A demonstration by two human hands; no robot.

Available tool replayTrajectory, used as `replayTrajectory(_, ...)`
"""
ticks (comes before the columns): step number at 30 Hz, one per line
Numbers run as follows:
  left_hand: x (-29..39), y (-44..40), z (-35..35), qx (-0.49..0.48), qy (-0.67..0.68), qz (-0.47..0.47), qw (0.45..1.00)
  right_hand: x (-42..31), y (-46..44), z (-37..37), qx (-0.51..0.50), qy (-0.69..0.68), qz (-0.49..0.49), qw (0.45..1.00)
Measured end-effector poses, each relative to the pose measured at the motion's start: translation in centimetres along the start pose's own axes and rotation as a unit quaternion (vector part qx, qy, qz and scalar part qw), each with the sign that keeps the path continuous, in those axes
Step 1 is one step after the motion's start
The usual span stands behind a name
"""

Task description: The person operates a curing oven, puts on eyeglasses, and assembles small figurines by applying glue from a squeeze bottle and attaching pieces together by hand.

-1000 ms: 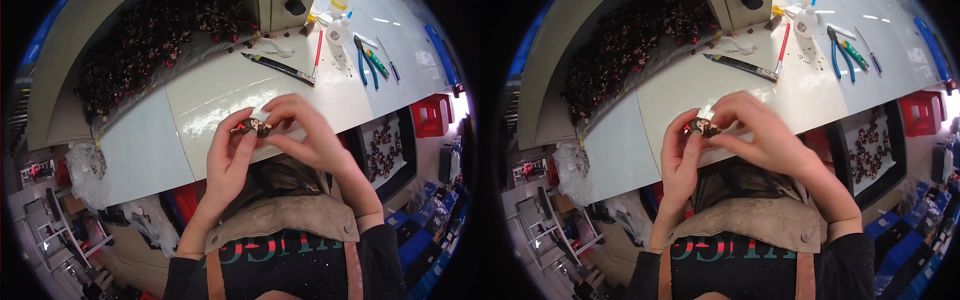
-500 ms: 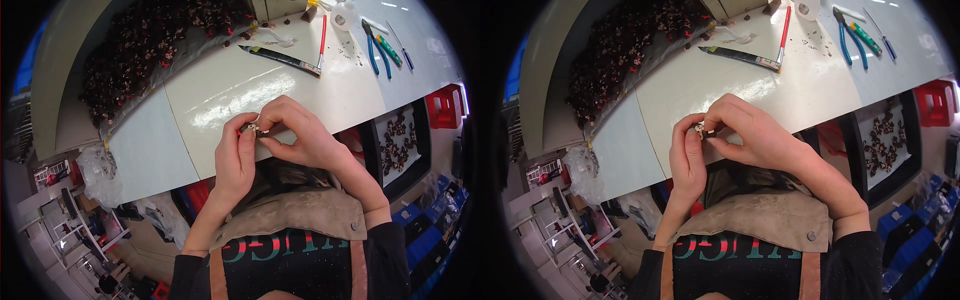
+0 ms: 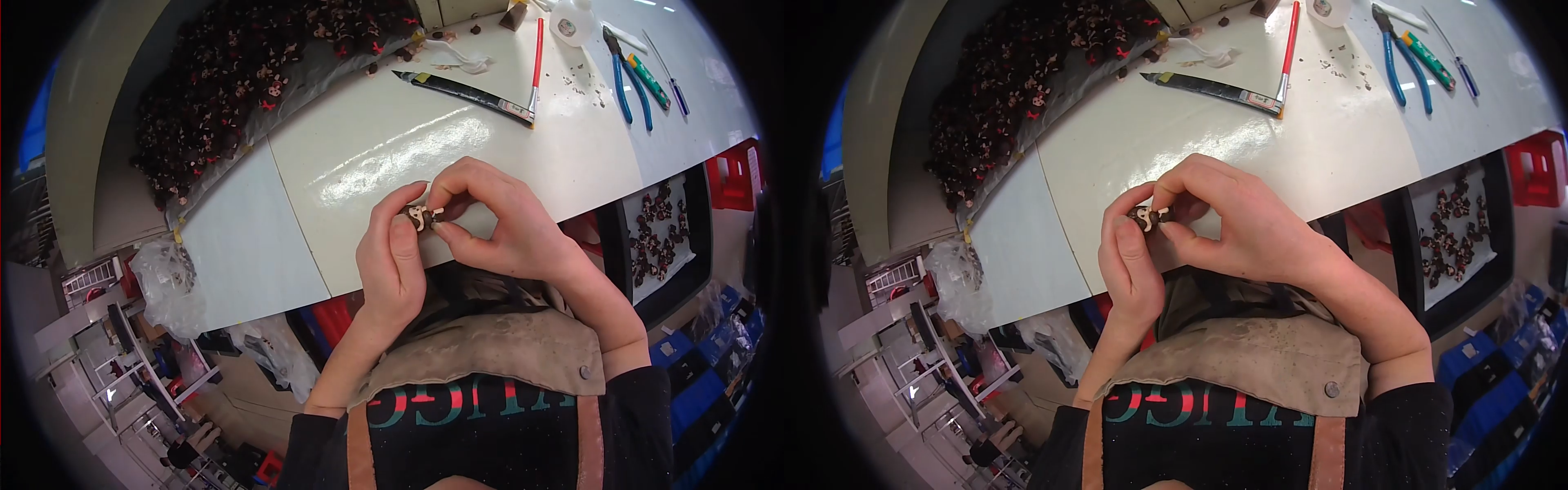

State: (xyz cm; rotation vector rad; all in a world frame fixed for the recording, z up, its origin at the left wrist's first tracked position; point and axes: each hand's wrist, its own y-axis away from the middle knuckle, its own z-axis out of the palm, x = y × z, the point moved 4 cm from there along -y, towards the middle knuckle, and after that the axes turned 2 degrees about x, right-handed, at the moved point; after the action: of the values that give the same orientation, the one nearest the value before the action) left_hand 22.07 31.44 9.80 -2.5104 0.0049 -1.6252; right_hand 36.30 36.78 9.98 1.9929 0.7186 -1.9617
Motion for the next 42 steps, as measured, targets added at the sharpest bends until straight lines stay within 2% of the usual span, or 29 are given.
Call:
replayTrajectory(4,-0.3,0.0,0.3,0.044,-0.042,0.084,0.995,0.1,-0.1,-0.1,0.012,-0.006,-0.012,1.000)
replayTrajectory(10,-0.4,-0.2,0.3,0.023,-0.050,0.053,0.997,0.1,-0.1,-0.2,0.008,0.012,-0.022,1.000)
replayTrajectory(20,-0.3,-0.1,0.3,0.049,-0.052,0.079,0.994,0.1,-0.2,-0.2,-0.010,0.005,-0.015,1.000)
replayTrajectory(31,-0.4,-0.1,0.2,0.020,-0.065,0.129,0.989,-0.1,-0.6,-0.5,-0.033,0.014,0.011,0.999)
replayTrajectory(37,-0.4,0.1,0.2,0.007,-0.076,0.105,0.992,-0.1,-0.6,-0.6,-0.042,0.022,0.032,0.998)
replayTrajectory(40,-0.5,0.0,0.4,0.026,-0.093,0.129,0.987,-0.1,-0.3,-0.8,-0.035,0.040,0.045,0.998)
replayTrajectory(42,-0.2,-0.1,0.6,0.015,-0.091,0.101,0.991,0.4,-0.1,-0.8,-0.053,0.056,0.024,0.997)
